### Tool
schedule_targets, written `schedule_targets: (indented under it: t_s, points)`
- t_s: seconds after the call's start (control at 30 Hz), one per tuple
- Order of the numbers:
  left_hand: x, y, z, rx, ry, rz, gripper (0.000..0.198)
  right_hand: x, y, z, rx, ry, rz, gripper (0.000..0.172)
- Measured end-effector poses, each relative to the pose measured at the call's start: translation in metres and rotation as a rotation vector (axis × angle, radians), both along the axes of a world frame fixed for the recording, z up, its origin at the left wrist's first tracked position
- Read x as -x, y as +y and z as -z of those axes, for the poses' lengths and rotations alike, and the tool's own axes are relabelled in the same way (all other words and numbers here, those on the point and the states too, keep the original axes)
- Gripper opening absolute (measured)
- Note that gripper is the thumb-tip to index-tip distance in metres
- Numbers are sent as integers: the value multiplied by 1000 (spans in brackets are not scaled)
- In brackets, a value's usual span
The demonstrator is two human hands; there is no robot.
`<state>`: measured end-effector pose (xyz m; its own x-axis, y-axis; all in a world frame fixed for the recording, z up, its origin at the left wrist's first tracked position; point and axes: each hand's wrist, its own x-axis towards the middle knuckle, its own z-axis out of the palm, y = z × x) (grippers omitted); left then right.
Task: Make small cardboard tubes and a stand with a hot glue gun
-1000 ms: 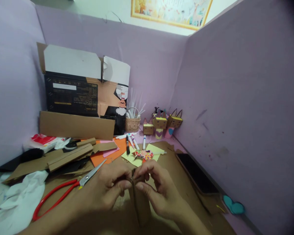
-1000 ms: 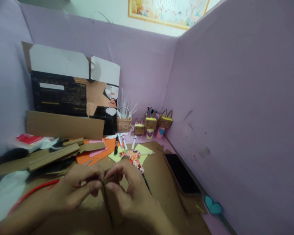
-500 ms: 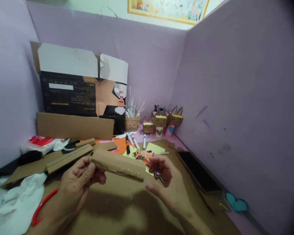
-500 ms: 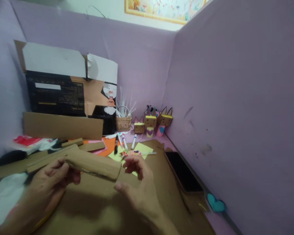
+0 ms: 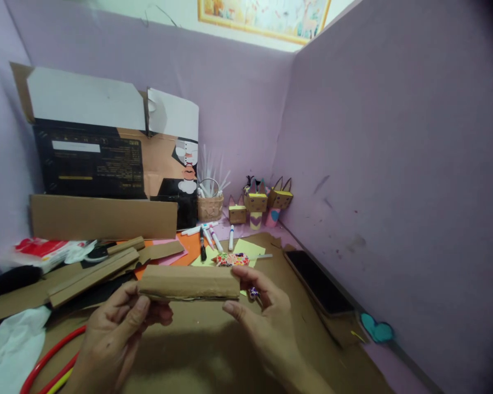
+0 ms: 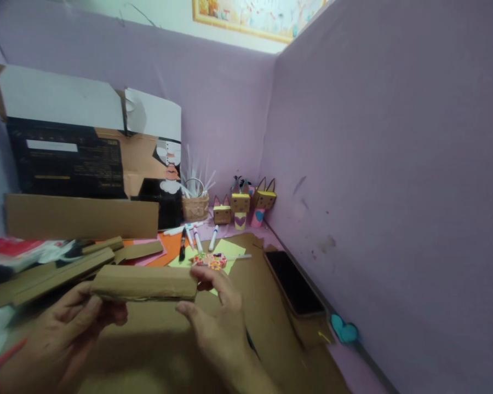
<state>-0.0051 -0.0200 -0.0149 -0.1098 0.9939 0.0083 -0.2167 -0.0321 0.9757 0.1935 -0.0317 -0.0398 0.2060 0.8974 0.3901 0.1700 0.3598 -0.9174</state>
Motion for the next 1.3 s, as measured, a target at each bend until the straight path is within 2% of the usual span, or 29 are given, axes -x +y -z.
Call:
schedule_targets:
  t_s: [0.37,0.5,0.67,0.77,0.87,0.93,1.0,1.13,1.23,1.3]
  points:
    - [-5,-5,-11,-13,39,-31,32,0,0,3,5,76,25,31]
    - [-1,-3,-4,-16,85,-4,32,0,-1,3,17,85,13,29]
    - [8,1,5,25,148,-66,38,1,-1,4,41,87,7,26]
    - [11,2,6,11,192,-7,40,1,0,6,45,71,-5,27]
    - [14,2,9,-49,257,77,29,2,1,6,58,14,-6,26]
    - [13,3,13,-66,250,89,20,2,1,5,75,-36,-2,24]
    - [11,5,18,-40,199,86,16,1,2,3,83,-103,-14,29]
    - [9,11,25,64,32,41,19,-3,7,2,29,-239,-50,57]
    - [12,15,26,103,-67,7,19,-9,12,4,39,-169,6,72]
    - [13,16,25,134,-83,17,19,-12,15,4,96,-88,-27,76]
